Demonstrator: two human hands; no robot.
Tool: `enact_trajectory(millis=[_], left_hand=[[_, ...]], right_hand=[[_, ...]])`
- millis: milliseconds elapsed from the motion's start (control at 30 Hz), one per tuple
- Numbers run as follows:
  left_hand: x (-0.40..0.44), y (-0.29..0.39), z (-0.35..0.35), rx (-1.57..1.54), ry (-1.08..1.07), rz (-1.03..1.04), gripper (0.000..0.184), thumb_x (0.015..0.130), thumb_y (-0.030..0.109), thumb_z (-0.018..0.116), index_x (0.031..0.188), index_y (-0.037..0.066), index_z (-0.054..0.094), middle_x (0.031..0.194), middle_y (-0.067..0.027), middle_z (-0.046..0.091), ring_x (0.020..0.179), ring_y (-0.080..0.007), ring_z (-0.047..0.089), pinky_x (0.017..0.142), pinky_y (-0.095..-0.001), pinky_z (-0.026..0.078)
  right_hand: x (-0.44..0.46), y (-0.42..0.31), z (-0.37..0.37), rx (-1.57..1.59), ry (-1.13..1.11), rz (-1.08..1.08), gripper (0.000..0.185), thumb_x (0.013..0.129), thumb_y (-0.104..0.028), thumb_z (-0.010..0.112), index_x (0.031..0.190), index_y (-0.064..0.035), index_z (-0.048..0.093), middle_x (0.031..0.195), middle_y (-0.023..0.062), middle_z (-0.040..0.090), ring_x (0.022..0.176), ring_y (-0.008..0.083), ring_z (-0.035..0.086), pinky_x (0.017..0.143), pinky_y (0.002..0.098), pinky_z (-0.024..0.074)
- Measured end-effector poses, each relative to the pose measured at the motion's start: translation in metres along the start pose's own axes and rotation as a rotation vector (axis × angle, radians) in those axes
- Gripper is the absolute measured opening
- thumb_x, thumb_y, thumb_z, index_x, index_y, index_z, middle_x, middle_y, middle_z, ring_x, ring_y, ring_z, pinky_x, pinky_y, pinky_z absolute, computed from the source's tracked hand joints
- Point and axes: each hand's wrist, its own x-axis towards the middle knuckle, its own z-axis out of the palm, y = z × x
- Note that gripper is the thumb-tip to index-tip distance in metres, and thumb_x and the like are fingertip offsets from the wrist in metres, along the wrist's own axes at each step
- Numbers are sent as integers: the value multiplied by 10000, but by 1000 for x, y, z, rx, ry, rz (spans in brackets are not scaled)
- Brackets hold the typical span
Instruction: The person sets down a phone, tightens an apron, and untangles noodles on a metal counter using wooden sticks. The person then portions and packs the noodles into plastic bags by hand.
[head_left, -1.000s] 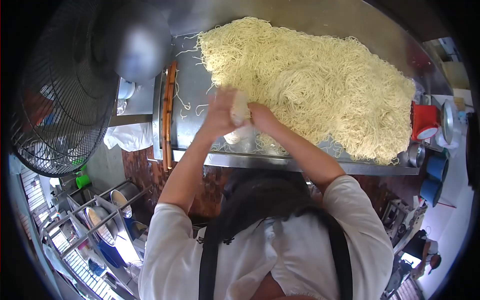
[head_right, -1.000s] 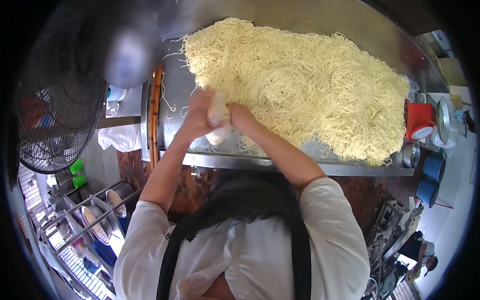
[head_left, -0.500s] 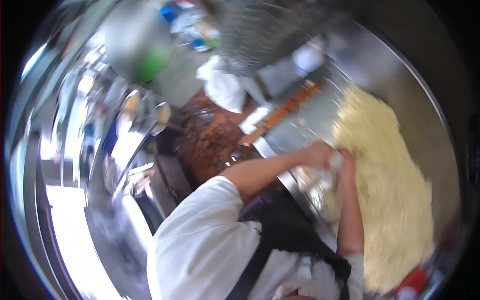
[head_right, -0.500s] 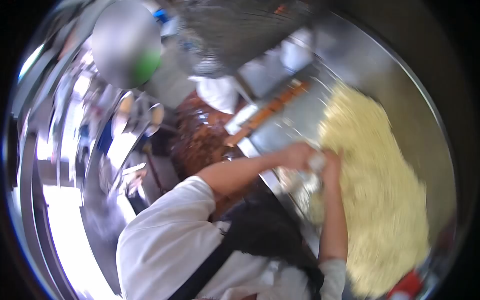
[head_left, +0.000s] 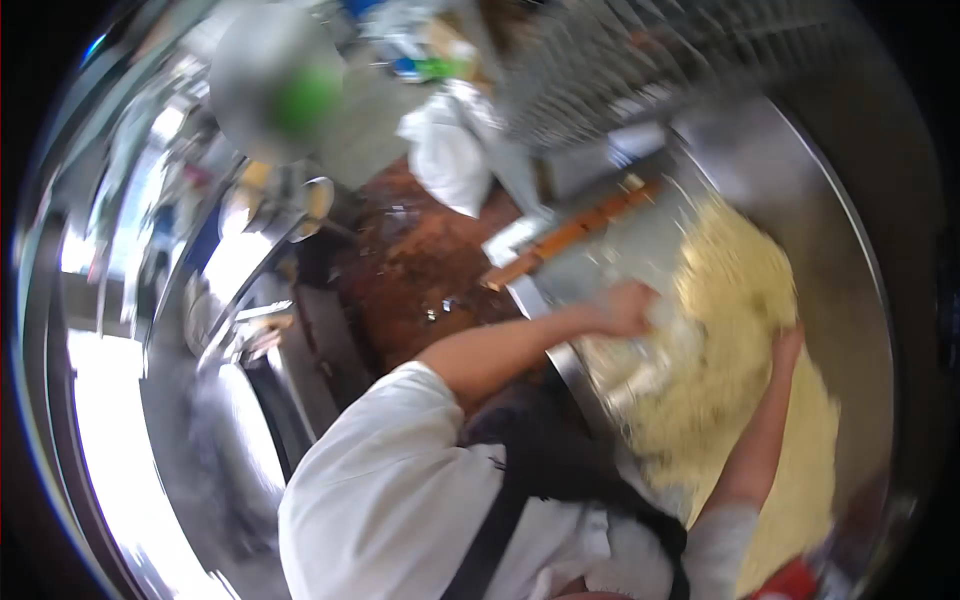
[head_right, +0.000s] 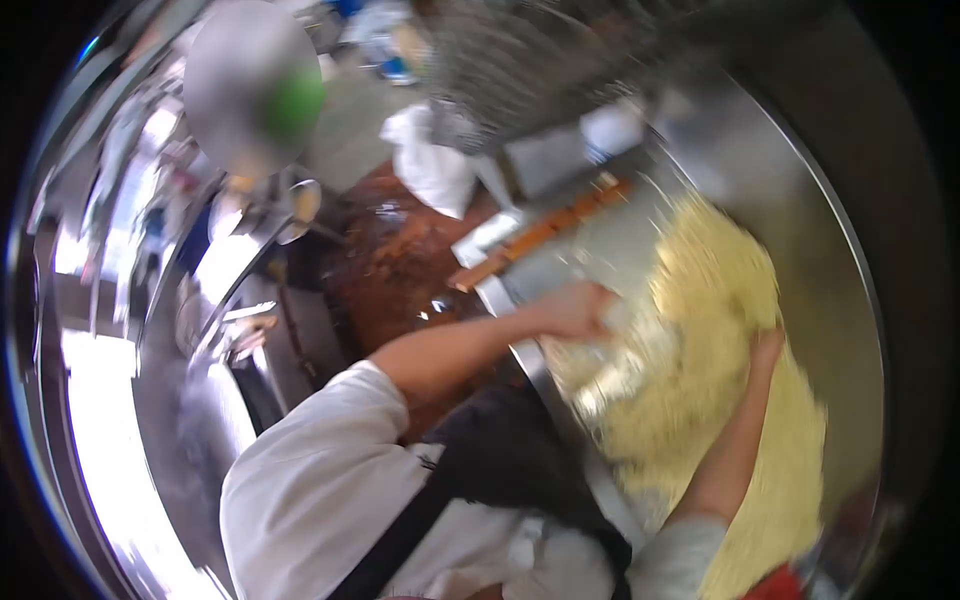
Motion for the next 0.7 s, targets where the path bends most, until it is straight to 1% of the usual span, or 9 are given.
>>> enact_trajectory(millis=[100, 133, 200, 233, 267, 367, 467, 533, 700], left_hand=[[-13, 20, -25, -43, -65, -210, 621, 781, 311, 762, 1292, 8, 581, 1263, -268, 596, 1198, -414, 550, 1019, -487, 441], [-14, 11, -25, -19, -20, -109, 516, 792, 241, 758, 1238, 23, 620, 1160, -241, 660, 1101, -366, 628, 958, -459, 488], [-4, -13, -24, -21, 18, 20, 348, 774, 102, 716, 1105, 2, 675, 887, -163, 736, 774, -268, 709, 751, -367, 548], [0, -9, -30, -37, 16, 37, 360, 768, 100, 712, 1111, 0, 671, 891, -164, 734, 779, -267, 706, 758, -361, 545], [-2, -2, -36, -53, 23, 45, 372, 761, 97, 708, 1118, -1, 667, 895, -165, 732, 785, -267, 702, 765, -356, 542], [0, 17, -46, -100, -42, -8, 362, 722, 128, 738, 1063, 20, 680, 939, -221, 702, 856, -363, 681, 786, -405, 533], [-5, 4, -54, -1, 21, 201, 351, 723, 112, 726, 1060, 26, 686, 935, -192, 712, 839, -329, 686, 782, -387, 534], [-3, -8, -60, -100, -22, 200, 351, 719, 96, 714, 1062, 24, 688, 946, -138, 727, 848, -261, 695, 789, -364, 536], [23, -19, -51, -460, -130, 150, 526, 711, 80, 702, 1210, -32, 577, 1083, -90, 670, 956, -192, 646, 875, -337, 515]], right_hand=[[-16, -45, -75, 40, -183, 391, 240, 849, -211, 678, 919, 15, 721, 868, 169, 728, 754, 276, 666, 708, 420, 539], [-3, 35, -71, -361, -413, 268, 405, 796, -343, 717, 1025, -9, 713, 849, 146, 723, 731, 284, 649, 644, 452, 507], [-8, -119, -94, -498, -441, 357, 161, 769, -175, 654, 777, -29, 721, 780, 191, 686, 676, 305, 621, 637, 440, 495], [-23, -111, -75, -579, -301, 163, 406, 806, -183, 700, 1148, 24, 629, 1072, 226, 699, 927, 349, 683, 763, 466, 539], [-30, -238, -86, -619, -450, 357, 488, 829, -137, 677, 1271, 35, 568, 1223, 257, 642, 1106, 392, 632, 924, 469, 511], [-95, -298, 6, 4, -476, -13, 764, 808, 12, 648, 1510, -12, 346, 1534, 255, 363, 1436, 403, 329, 1213, 463, 252], [-113, -322, 65, 319, -414, -265, 547, 818, -34, 675, 1350, -34, 548, 1333, 187, 592, 1310, 361, 500, 1076, 485, 387], [-112, -307, 69, 506, -624, -14, 380, 831, -51, 662, 1208, -29, 623, 1162, 171, 674, 1118, 358, 619, 951, 483, 474], [-128, -209, 44, -150, 15, 232, 274, 808, -26, 597, 1077, -26, 647, 1047, 179, 677, 995, 392, 639, 860, 496, 510]])
